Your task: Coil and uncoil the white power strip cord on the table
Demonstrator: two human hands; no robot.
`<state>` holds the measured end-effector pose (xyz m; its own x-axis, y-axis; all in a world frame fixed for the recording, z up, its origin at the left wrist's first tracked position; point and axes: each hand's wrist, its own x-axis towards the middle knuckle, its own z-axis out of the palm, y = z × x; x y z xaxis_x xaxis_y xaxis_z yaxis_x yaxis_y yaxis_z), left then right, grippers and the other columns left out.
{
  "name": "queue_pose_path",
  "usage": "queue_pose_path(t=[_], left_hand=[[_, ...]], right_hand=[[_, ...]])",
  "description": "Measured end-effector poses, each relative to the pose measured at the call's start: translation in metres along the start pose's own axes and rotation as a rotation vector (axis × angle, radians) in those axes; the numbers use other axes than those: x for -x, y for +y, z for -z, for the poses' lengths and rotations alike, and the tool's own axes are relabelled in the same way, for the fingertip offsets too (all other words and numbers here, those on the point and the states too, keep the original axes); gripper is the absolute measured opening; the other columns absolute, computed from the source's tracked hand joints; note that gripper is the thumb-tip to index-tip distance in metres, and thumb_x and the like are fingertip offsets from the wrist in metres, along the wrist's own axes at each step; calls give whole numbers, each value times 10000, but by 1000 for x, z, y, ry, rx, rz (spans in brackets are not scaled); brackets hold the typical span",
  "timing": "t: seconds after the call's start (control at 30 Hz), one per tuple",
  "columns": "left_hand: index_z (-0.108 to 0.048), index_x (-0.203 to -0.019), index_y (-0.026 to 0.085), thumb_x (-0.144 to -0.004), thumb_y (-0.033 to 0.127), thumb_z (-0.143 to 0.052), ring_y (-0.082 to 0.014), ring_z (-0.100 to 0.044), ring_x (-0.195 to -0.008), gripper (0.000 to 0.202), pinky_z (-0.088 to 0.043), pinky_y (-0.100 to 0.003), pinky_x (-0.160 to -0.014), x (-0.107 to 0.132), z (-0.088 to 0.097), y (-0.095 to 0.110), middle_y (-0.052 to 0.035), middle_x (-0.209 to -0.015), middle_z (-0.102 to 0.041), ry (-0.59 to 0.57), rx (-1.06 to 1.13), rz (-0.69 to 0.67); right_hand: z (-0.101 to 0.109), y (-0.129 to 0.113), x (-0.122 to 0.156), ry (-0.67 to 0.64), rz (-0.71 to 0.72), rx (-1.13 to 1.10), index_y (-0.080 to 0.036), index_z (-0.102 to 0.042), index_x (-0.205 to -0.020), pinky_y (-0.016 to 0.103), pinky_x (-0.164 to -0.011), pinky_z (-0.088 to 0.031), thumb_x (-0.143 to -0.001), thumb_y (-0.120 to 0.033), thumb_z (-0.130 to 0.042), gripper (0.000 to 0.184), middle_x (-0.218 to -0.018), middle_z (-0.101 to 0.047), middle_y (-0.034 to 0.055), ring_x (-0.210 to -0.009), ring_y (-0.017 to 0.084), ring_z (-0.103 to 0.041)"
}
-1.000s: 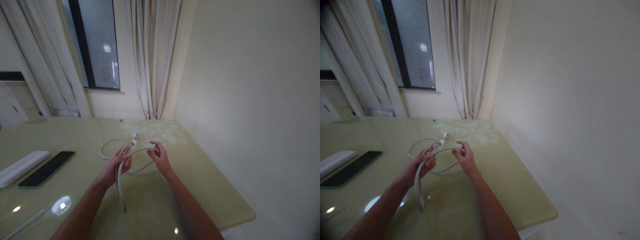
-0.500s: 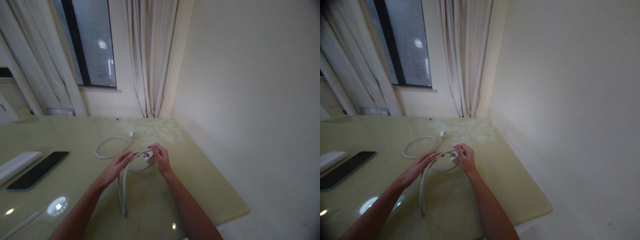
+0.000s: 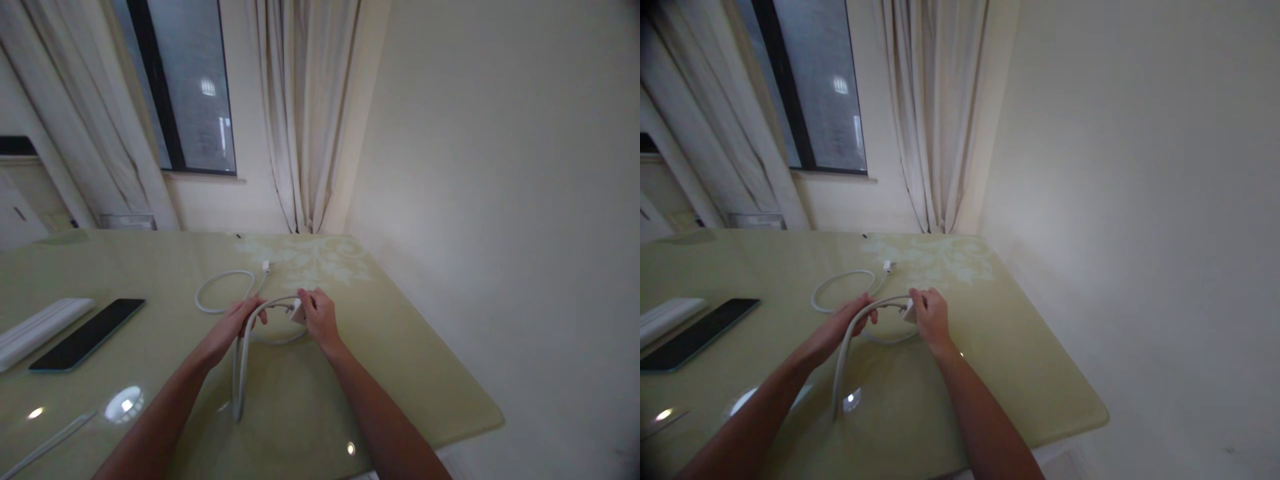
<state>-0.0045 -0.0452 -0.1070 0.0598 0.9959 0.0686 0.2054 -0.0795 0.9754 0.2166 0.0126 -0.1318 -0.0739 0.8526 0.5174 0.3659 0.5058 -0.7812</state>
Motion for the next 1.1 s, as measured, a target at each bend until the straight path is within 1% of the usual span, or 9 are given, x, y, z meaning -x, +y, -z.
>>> queue_pose_path(t=[0.17, 0.33, 0.43, 0.5, 0.57, 0.67, 0.83, 0.9, 1.1], left_hand=[[-795, -918, 168, -855, 834, -586, -141, -367, -555, 701, -263, -253, -530, -3, -3, 4, 27, -626, -456, 20, -34, 46], [-677, -668, 206, -824, 680, -636, -197, -487, -626, 501, -327, -292, -605, -12, 0, -10, -21, -613, -567, 164, -317, -140], [-592, -610, 224, -839, 605, -628, -200, -490, -603, 446, -313, -306, -613, -13, 4, -16, -25, -600, -577, 231, -509, -175], [-642, -691, 226, -830, 552, -679, -205, -515, -603, 357, -331, -306, -617, -10, 3, -17, -13, -617, -592, 242, -525, -178], [-741, -923, 233, -799, 502, -759, -216, -573, -641, 297, -394, -306, -645, -8, 0, -18, -7, -699, -653, 232, -463, -208], [-746, -1261, 275, -761, 440, -852, -227, -649, -767, 537, -503, -319, -757, -7, -8, -22, -36, -923, -743, 190, -307, -308], [-846, -1118, 307, -787, 375, -894, -270, -685, -919, 341, -536, -367, -910, -12, -13, -30, -82, -1003, -738, 217, -245, -419], [-868, -1076, 319, -805, 365, -880, -270, -688, -901, 276, -538, -360, -894, -13, -10, -29, -82, -961, -721, 215, -272, -443], [-842, -1234, 374, -915, 347, -759, -217, -664, -803, 330, -506, -293, -799, -12, 1, -24, -53, -904, -711, 79, -455, -507]], right_hand=[[-1, 4, 0, -22, -11, 39, -208, -609, -645, 300, -681, -340, -1075, -609, -465, 606, -671, -520, -8, -667, 156, -517], [0, 12, -2, 19, -74, 127, -217, -540, -590, 311, -657, -304, -1064, -590, -493, 605, -638, -515, -5, -634, 157, -496], [1, 20, -4, 18, -120, 181, -228, -492, -551, 317, -616, -259, -1048, -635, -488, 642, -573, -474, -13, -573, 153, -453], [2, 24, -5, 1, -127, 202, -230, -496, -539, 318, -599, -246, -1040, -669, -473, 666, -543, -470, -12, -550, 152, -438], [1, 26, -5, -15, -124, 219, -223, -536, -543, 316, -592, -248, -1039, -689, -457, 685, -540, -500, -1, -544, 152, -446], [1, 27, -5, -37, -127, 233, -200, -626, -582, 310, -594, -266, -1045, -699, -435, 707, -573, -571, 23, -558, 153, -485], [2, 23, -5, -72, -117, 208, -180, -676, -593, 300, -582, -288, -1026, -757, -417, 766, -558, -578, 28, -549, 154, -502], [5, 19, -5, -81, -99, 189, -184, -658, -572, 298, -568, -275, -1013, -775, -420, 775, -532, -542, 12, -535, 149, -478], [16, 5, -5, 6, -70, 183, -189, -642, -607, 304, -601, -263, -999, -758, -482, 710, -594, -542, 6, -591, 147, -458]])
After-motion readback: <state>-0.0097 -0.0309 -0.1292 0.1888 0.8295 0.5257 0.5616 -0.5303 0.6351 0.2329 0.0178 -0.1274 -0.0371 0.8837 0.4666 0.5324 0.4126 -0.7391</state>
